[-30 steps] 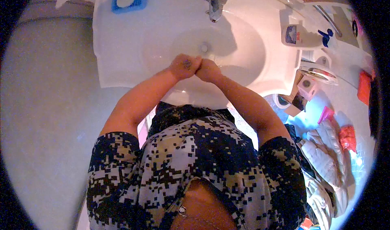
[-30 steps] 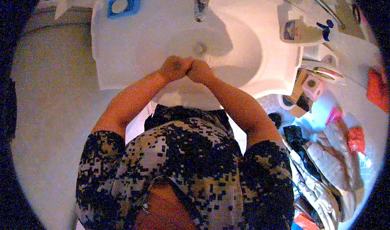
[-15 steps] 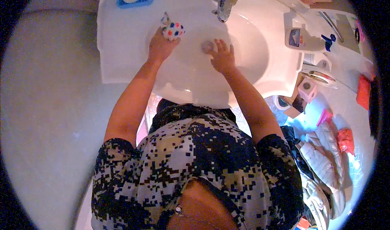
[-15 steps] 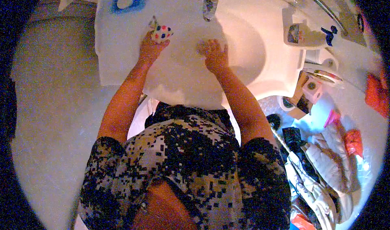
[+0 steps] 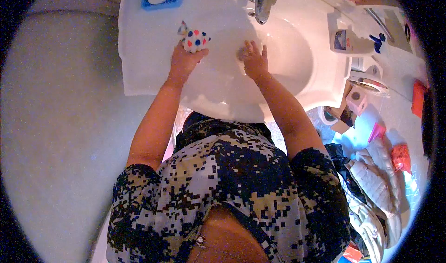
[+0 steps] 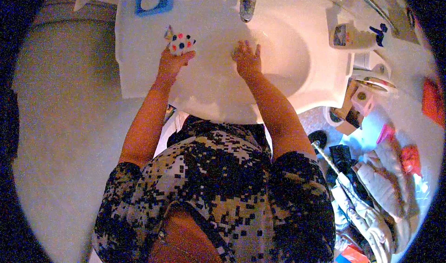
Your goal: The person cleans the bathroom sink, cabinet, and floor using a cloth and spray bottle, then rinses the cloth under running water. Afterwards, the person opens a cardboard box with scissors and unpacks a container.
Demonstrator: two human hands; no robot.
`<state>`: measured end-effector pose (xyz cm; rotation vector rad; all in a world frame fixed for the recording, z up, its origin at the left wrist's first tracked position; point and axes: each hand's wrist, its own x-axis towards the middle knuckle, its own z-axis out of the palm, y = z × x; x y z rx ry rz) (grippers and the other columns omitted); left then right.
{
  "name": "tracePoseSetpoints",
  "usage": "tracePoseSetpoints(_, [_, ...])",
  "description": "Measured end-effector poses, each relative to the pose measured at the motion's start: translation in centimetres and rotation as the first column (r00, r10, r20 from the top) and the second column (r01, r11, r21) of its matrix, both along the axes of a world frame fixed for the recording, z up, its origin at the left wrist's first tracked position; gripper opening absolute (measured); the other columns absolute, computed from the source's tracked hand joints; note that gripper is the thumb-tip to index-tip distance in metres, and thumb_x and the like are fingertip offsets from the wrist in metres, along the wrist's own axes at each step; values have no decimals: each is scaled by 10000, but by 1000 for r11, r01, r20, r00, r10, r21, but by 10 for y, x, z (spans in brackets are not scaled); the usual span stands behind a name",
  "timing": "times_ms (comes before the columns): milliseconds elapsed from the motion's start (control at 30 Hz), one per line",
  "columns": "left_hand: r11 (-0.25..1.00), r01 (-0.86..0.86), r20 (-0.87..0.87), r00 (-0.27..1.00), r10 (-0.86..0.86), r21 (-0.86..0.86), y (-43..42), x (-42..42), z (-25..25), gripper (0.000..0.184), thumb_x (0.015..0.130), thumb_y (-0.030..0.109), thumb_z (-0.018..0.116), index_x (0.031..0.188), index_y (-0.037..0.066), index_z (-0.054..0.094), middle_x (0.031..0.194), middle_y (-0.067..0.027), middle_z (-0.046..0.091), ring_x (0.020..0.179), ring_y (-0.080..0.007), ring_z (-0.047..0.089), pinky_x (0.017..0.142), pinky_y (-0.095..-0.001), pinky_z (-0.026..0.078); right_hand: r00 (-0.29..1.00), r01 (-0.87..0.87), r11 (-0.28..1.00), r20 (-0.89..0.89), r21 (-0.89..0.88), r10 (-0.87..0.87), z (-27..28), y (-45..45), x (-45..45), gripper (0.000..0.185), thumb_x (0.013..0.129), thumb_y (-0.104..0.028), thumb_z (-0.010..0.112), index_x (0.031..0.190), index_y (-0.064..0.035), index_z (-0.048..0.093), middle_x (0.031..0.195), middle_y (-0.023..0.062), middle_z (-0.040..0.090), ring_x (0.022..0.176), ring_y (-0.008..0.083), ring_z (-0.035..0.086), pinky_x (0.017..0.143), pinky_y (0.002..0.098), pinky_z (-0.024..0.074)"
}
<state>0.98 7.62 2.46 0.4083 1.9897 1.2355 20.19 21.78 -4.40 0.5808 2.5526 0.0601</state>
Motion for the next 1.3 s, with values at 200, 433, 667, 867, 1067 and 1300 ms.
tracePoseSetpoints(200, [992,108,26,994,-107,-58,21,23,18,484,670,138,766,1091,61,539,907,-21,628,749,-137,578,583,-282,481,984,152,988,-86,-36,-155,-11,8,21,390,843,-211,457,1226,-190,528,1485,60,177,1375,258,133,1041,614,120])
tracePoseSetpoints(433, [993,113,9,994,-113,-29,13,19,6,495,670,134,763,1105,61,536,945,-37,632,760,-151,593,586,-296,490,919,371,921,-96,-119,-383,-12,9,24,370,816,-217,494,1177,-197,575,1480,65,179,1375,263,123,1037,613,127])
tracePoseSetpoints(667, [993,103,20,995,-102,-56,10,16,12,468,673,143,763,1083,73,548,898,-34,643,725,-142,597,570,-281,482,843,514,844,-90,-152,-530,1,10,9,339,803,-256,541,1133,-200,592,1428,67,286,1344,256,205,1029,591,184])
tracePoseSetpoints(867, [983,185,-16,983,-185,15,20,13,2,428,646,157,770,1009,40,576,830,-53,646,671,-145,596,577,-291,480,577,535,719,-430,-443,-694,53,49,56,307,776,-174,620,1082,-157,607,1179,83,551,1085,221,531,881,379,435])
tracePoseSetpoints(1067, [910,412,265,874,-408,42,62,35,51,395,640,193,771,962,66,581,738,-25,587,608,-104,530,525,-257,444,423,175,889,-783,-423,-456,174,41,47,304,793,-128,624,1096,-132,595,1059,80,609,895,210,612,752,311,493])
tracePoseSetpoints(1300, [679,683,245,633,-734,270,91,60,73,566,644,369,788,1037,55,530,846,-14,567,704,-103,513,580,-262,440,160,1,204,-201,-979,-966,156,14,37,456,795,-320,683,1119,-22,566,911,59,619,762,123,570,653,259,470])
